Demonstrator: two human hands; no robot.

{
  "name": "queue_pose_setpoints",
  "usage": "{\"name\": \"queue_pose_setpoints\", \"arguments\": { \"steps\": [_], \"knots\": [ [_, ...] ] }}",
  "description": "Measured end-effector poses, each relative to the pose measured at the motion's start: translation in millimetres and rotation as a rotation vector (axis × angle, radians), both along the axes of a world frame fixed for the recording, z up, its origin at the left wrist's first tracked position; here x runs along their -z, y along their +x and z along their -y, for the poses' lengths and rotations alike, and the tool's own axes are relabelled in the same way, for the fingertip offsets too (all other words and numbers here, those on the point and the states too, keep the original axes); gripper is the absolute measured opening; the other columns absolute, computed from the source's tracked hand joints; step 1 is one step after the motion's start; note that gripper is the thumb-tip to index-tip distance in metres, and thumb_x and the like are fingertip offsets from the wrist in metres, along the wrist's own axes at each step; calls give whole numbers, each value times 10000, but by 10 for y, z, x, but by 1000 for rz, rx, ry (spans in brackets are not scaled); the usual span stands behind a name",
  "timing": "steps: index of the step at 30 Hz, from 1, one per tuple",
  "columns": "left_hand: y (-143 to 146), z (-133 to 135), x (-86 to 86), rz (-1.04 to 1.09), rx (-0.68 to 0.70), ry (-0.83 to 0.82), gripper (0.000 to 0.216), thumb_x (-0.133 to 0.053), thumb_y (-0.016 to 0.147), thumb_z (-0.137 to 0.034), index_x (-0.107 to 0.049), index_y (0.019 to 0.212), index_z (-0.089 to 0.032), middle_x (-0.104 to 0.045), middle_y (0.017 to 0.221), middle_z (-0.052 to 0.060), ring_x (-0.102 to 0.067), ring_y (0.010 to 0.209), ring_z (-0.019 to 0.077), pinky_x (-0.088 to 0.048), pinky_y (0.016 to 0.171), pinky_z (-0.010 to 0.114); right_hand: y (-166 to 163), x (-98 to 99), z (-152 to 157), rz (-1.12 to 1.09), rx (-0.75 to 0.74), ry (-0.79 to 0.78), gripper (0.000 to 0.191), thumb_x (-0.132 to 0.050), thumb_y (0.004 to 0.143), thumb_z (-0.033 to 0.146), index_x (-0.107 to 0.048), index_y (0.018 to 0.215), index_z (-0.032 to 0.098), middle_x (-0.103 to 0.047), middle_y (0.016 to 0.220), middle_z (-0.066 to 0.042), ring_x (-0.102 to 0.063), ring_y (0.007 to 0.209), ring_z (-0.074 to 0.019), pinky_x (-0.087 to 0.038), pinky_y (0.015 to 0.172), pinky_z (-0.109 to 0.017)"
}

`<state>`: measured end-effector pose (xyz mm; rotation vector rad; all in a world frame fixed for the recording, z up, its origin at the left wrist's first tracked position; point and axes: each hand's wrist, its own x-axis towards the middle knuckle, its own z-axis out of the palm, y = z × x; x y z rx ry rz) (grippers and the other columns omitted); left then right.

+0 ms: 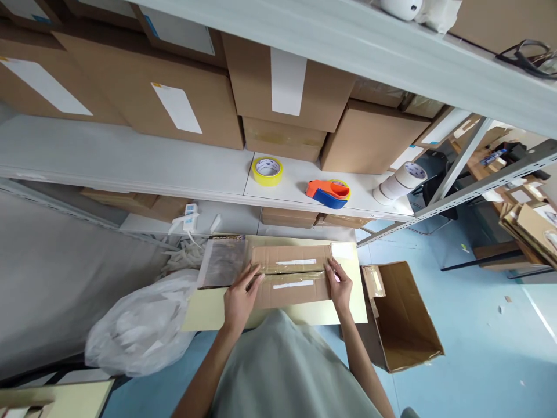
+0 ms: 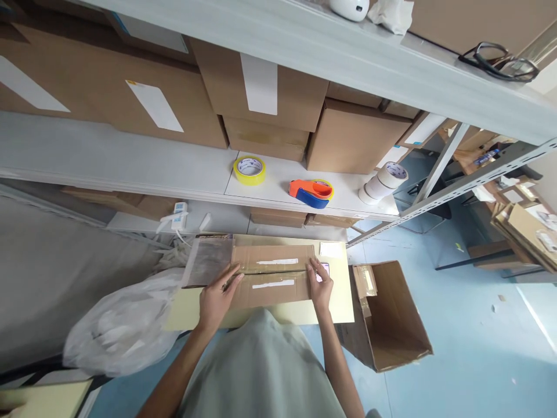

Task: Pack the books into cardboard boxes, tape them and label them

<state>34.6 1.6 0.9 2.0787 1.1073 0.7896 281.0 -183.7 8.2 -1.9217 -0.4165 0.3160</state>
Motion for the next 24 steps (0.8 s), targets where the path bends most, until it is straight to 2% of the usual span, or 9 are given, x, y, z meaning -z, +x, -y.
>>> {"name": "queue_pose_setpoints", "arguments": {
  "steps": [3, 5, 7, 9, 12, 15, 19, 24],
  "knots": [
    [-26, -26, -22, 11, 25, -48, 384, -606, 1057, -536, -791, 1293, -296, -728, 1472, 80, -716, 1342, 309, -626, 1085, 447, -13, -39, 18, 80, 0, -35, 565, -705, 927, 667, -839, 1206, 194, -795, 1329, -171, -757, 1245, -366, -638, 1019, -497],
    [-36, -63, -78, 16, 39, -54, 403, -607, 1047, -576, -792, 1270, -296, -704, 1507, 89, -691, 1375, 314, -620, 1092, 452, 14, -133, 5, 197, -20, -62, 508, -693, 953, 646, -842, 1151, 201, -789, 1331, -175, -760, 1223, -357, -632, 1021, -502],
    [-17, -126, -192, 12, 36, -7, 406, -611, 1041, -597, -804, 1220, -289, -659, 1561, 102, -658, 1410, 332, -601, 1117, 476, 109, -316, -66, 363, -40, -71, 457, -674, 987, 615, -833, 1115, 206, -777, 1340, -178, -742, 1245, -351, -594, 1083, -522],
    [52, -224, -375, 22, 40, 79, 377, -607, 1053, -565, -811, 1179, -274, -625, 1591, 112, -622, 1442, 349, -552, 1174, 515, 287, -583, -229, 543, -53, -51, 431, -651, 1023, 580, -799, 1162, 200, -763, 1346, -184, -718, 1265, -345, -554, 1125, -536],
    [243, -424, -741, 102, 87, 193, 321, -567, 1093, -472, -801, 1171, -266, -673, 1517, 110, -638, 1410, 320, -499, 1217, 521, 673, -1028, -647, 760, -135, -57, 450, -620, 1064, 526, -687, 1361, 195, -695, 1445, -187, -632, 1377, -330, -487, 1186, -523],
    [464, -597, -1107, 180, 109, 277, 293, -559, 1102, -427, -793, 1168, -262, -721, 1436, 99, -672, 1336, 293, -509, 1193, 508, 1052, -1325, -1154, 872, -223, -208, 513, -611, 1073, 497, -593, 1449, 149, -681, 1428, -219, -612, 1381, -344, -456, 1186, -518],
    [639, -664, -1411, 257, 132, 351, 265, -555, 1106, -370, -787, 1166, -257, -749, 1392, 82, -670, 1335, 270, -462, 1240, 518, 1323, -1384, -1683, 891, -303, -488, 562, -728, 1011, 446, -570, 1413, 86, -713, 1363, -264, -659, 1289, -364, -417, 1177, -509],
    [652, -614, -1458, 311, 158, 361, 250, -565, 1102, -345, -794, 1152, -259, -779, 1334, 73, -673, 1333, 267, -475, 1231, 514, 1382, -1335, -1966, 837, -321, -737, 571, -786, 978, 408, -549, 1363, 60, -758, 1276, -298, -723, 1207, -353, -435, 1117, -434]
  ]
}}
